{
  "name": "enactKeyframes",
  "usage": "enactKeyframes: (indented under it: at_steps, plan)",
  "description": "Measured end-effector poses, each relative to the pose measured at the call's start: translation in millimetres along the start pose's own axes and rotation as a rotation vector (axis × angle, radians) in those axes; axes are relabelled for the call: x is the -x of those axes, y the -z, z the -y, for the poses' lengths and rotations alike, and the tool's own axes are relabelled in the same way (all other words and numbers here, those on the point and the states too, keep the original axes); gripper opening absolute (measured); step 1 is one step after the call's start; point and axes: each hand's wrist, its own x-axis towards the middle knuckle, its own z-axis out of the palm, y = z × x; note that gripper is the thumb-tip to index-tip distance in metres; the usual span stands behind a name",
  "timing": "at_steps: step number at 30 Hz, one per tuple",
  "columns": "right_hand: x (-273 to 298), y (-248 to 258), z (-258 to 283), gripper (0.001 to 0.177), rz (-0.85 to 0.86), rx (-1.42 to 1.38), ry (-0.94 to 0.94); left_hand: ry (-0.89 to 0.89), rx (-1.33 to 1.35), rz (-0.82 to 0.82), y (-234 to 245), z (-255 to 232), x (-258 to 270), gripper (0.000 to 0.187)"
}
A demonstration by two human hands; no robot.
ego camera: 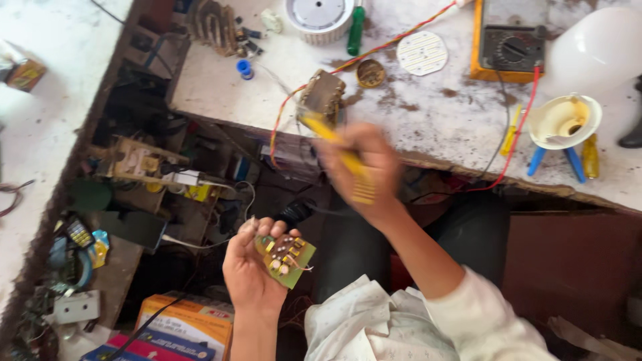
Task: The person works at a cluttered workbench repairing an LED light assembly. They use a magnifying glass to inspect a circuit board, connect wires to an LED panel, and use a soldering iron and pliers to modify and attach components. A multimeter is used to test the circuit.
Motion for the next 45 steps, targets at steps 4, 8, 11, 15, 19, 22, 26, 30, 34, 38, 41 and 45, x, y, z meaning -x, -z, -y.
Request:
enactKeyframes:
  at_steps: [4,8,11,15,19,22,26,30,34,38,41,45]
  plan:
    - [54,131,49,0.032,-0.298,-0.532,-0.45,0.22,0.035,0.046,-18,35,-19,0.014]
    - [125,204,49,0.042,-0.435,-0.675,-0.542,0.367,-0.095,0.087,-39,77,-37,0.019]
    - [156,228,27,0.036,-0.394,-0.841,-0.427,0.25,-0.216,0.11,-57,111,-47,0.012]
    - [157,232,-1,0.034,-0.495,-0.723,-0.438,-0.045,-0.338,0.282,-69,141,-63,0.007]
    - [127,227,22,0.031,-0.516,-0.801,-0.423,-0.257,-0.551,0.411,-63,144,-75,0.009]
    - [78,219,44,0.021,-0.4,-0.304,-0.281,-0.262,-0.67,0.368,-59,146,-80,0.01]
    - [5,193,65,0.02,-0.169,0.31,-0.319,-0.269,-0.78,0.373,-61,147,-93,0.013]
    - [-39,154,60,0.023,-0.001,0.52,-0.301,-0.223,-0.69,0.408,-58,145,-108,0.015]
    - [-59,138,49,0.018,0.077,0.617,-0.277,-0.163,-0.632,0.38,-51,144,-117,0.016]
    - [-61,141,48,0.019,0.08,0.578,-0.276,-0.165,-0.616,0.398,-48,144,-122,0.016]
    - [-39,148,67,0.018,-0.003,0.522,-0.262,-0.157,-0.6,0.41,-47,146,-124,0.015]
    - [16,156,101,0.011,-0.011,0.57,-0.209,-0.157,-0.615,0.417,-45,148,-127,0.014]
